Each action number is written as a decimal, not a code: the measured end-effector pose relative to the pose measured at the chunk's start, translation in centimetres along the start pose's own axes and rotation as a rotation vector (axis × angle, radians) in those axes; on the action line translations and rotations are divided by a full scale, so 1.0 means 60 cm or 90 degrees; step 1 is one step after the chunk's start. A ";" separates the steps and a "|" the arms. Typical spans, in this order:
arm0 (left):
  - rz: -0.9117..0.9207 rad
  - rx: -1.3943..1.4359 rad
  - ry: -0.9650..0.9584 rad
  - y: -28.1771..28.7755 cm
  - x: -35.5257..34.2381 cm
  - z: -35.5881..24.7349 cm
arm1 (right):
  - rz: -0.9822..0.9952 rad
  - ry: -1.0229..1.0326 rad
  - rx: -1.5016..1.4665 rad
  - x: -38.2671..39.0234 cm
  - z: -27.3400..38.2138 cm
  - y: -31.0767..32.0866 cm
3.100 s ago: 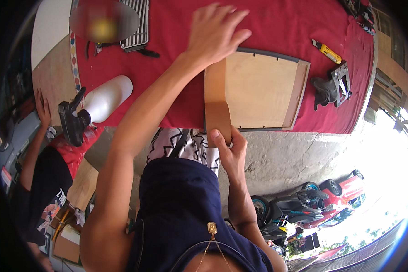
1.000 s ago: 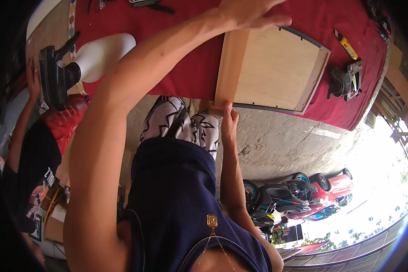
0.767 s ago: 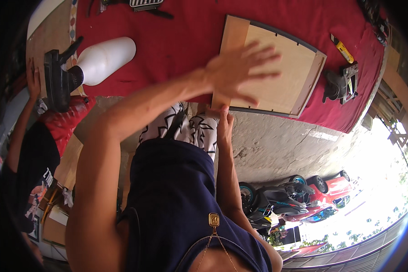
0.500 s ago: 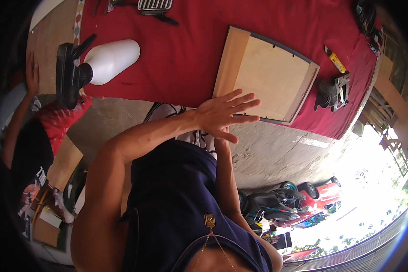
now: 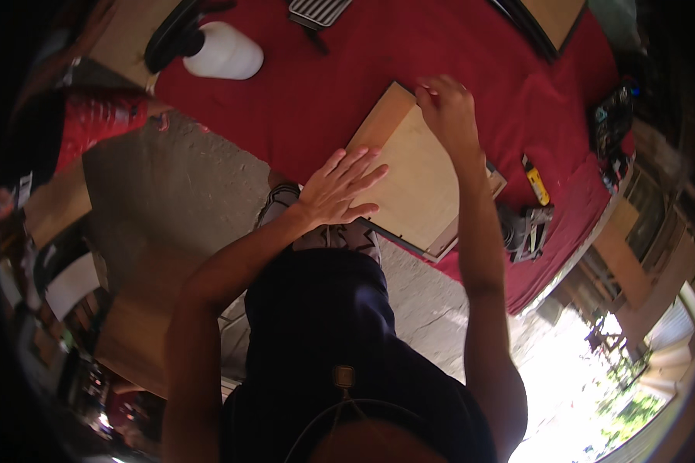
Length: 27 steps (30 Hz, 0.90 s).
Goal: The person assembles a picture frame by securing a floral artwork into a black frame using a staple gun. They then apply masking tape to the back of the frame to cover the staples and secure the backing board.
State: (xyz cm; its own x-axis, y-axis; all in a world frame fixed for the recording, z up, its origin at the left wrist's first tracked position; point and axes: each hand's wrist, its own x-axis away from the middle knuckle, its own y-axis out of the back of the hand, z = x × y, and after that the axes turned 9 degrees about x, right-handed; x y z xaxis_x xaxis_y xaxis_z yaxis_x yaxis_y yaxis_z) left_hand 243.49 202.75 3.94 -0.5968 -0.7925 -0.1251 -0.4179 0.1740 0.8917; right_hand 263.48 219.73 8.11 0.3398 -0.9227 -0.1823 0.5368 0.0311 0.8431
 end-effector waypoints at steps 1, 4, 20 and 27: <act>-0.021 -0.011 0.046 -0.001 0.002 -0.004 | 0.068 0.020 -0.010 -0.021 -0.006 -0.010; -0.092 -0.031 0.179 -0.007 0.007 -0.012 | 0.236 0.057 -0.014 -0.053 -0.015 -0.023; -0.354 0.064 0.385 0.023 -0.077 -0.015 | 0.360 0.142 0.135 -0.079 -0.006 -0.015; -0.235 0.211 0.453 0.045 -0.219 0.080 | 0.373 0.226 0.024 -0.075 -0.025 -0.027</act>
State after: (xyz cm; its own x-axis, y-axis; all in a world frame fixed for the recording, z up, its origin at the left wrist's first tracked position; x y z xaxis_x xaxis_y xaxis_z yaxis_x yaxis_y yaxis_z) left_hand 246.93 216.45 5.93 0.1407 -0.9899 0.0194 -0.7449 -0.0929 0.6607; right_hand 262.20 224.42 6.80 0.8022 -0.5752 0.1601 0.1614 0.4670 0.8694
